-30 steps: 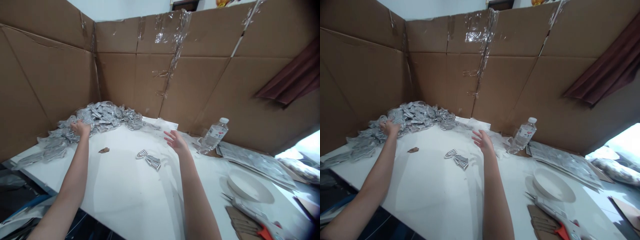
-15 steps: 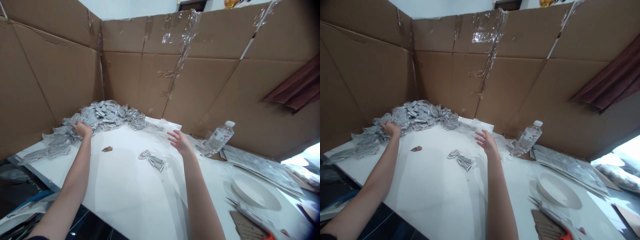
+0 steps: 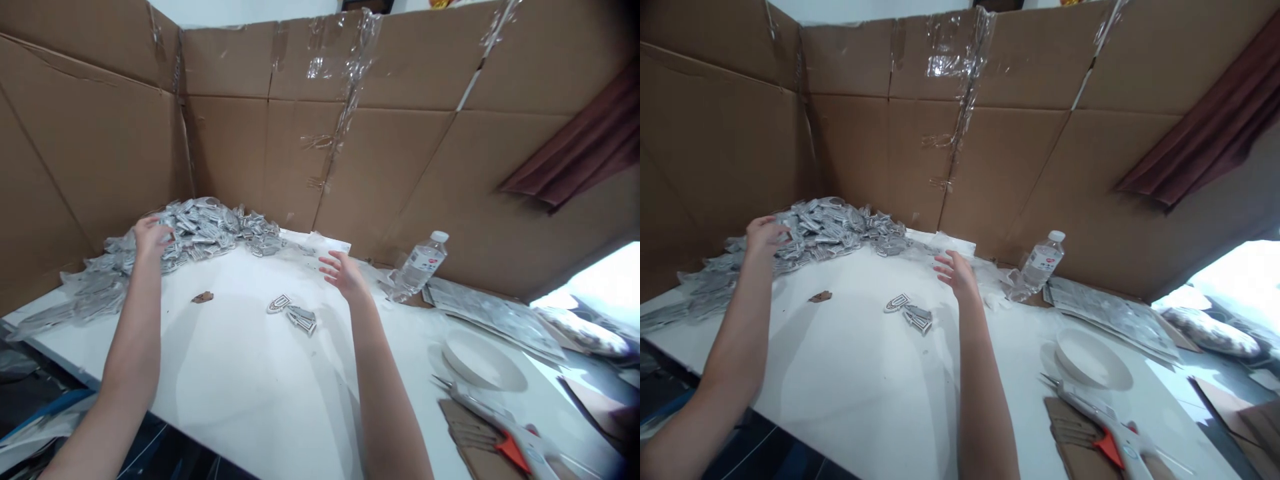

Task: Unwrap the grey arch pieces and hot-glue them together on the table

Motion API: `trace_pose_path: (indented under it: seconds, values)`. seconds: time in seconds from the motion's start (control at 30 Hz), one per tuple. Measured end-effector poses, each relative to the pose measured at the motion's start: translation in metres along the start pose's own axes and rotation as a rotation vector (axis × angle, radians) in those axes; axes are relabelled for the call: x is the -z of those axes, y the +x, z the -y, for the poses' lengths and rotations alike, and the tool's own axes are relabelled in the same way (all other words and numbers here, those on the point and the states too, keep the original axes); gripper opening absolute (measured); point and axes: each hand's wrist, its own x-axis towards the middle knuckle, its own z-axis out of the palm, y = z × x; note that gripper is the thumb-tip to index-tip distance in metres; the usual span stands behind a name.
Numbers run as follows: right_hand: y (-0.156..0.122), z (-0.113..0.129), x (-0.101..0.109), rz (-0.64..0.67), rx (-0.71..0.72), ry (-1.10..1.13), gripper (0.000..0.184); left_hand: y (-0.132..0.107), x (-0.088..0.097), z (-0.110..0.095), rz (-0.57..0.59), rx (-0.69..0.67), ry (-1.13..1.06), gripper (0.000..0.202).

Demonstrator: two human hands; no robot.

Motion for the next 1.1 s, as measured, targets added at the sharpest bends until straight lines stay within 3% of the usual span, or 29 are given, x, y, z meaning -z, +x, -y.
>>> trace_pose_path:
  seconds: [0.13, 0.27, 0.4, 0.5, 0.57, 0.63, 0.83, 0.93, 1.1]
  values:
    - [0.001, -0.009, -0.010, 0.103, -0.020, -0.098, 0.033, -0.051, -0.045, -0.025, 0.426, 0.043, -0.105, 0.047]
    - [0.000, -0.022, -0.029, 0.289, -0.100, -0.234, 0.044, -0.123, -0.096, -0.028, 0.889, 0.037, -0.119, 0.044]
    - [-0.002, -0.035, -0.042, 0.397, -0.141, -0.384, 0.040, -0.184, -0.129, -0.012, 1.126, -0.015, -0.069, 0.041]
    - [0.001, -0.041, -0.041, 0.390, -0.155, -0.439, 0.030, -0.207, -0.142, 0.004, 1.177, -0.113, -0.029, 0.038]
    - [0.006, -0.044, -0.035, 0.365, -0.173, -0.466, 0.025, -0.206, -0.147, 0.013, 1.153, -0.192, 0.006, 0.039]
    - [0.012, -0.046, -0.026, 0.322, -0.199, -0.497, 0.023, -0.190, -0.150, 0.021, 1.080, -0.271, 0.055, 0.040]
    - [0.028, -0.052, -0.003, 0.178, -0.287, -0.656, 0.019, -0.104, -0.143, 0.053, 0.740, -0.403, 0.240, 0.030]
    - [0.032, -0.056, 0.001, 0.168, -0.326, -0.723, 0.017, -0.080, -0.152, 0.070, 0.743, -0.436, 0.314, 0.026]
    - [0.030, -0.060, 0.000, 0.230, -0.373, -0.805, 0.014, -0.081, -0.197, 0.081, 0.863, -0.479, 0.376, 0.024]
